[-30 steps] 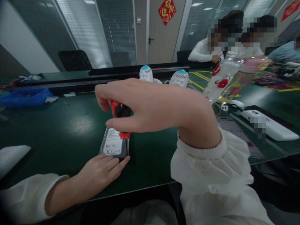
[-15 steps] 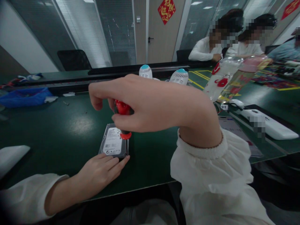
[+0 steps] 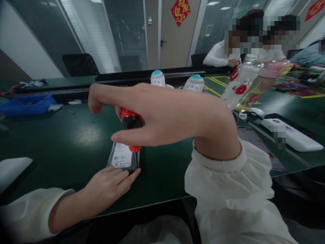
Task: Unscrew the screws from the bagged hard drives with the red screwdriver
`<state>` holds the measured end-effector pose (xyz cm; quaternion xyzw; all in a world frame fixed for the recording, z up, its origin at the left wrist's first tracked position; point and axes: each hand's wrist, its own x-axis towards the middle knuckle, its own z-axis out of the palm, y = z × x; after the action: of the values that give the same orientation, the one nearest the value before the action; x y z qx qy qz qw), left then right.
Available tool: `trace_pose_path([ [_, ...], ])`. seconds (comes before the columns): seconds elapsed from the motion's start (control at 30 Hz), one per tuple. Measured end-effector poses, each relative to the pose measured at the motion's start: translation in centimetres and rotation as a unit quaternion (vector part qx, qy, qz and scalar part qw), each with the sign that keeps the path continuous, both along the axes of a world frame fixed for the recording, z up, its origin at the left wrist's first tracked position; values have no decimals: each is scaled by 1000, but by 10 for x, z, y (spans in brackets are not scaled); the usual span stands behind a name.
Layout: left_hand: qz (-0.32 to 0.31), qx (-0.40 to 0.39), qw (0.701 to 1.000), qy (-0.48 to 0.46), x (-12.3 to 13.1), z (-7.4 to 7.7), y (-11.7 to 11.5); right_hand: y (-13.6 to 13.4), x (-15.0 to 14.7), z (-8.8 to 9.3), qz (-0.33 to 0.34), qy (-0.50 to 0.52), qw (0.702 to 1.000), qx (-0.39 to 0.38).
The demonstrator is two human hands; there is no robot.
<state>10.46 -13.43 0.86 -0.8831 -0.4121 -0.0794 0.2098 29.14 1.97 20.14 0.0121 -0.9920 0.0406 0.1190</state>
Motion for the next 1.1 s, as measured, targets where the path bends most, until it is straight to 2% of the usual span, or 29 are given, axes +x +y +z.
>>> trace_pose_path([
  [0.13,-2,6,1000,-3,0,0,-1,1,-1,0,-18,-2,1000,1],
  [0.3,-2,-6,1000,4,-1,-1,-2,3,2,1,4,-25,999,-22],
  [0.47,-1,-4,1000,1,-2,-2,-2,4,-1,2,-18,-30,999,-31],
  [0.63,-4,-2,1000,5,-2,-2,-2,3,-1,3,17,-48,997,-59],
  [0.8,-2,3,1000,10,-1,-1,-1,1,-1,3,-17,-35,998,-45],
  [1.1,-5,4,1000,4,-1,-1,-1,3,4,5,-17,-47,998,-46],
])
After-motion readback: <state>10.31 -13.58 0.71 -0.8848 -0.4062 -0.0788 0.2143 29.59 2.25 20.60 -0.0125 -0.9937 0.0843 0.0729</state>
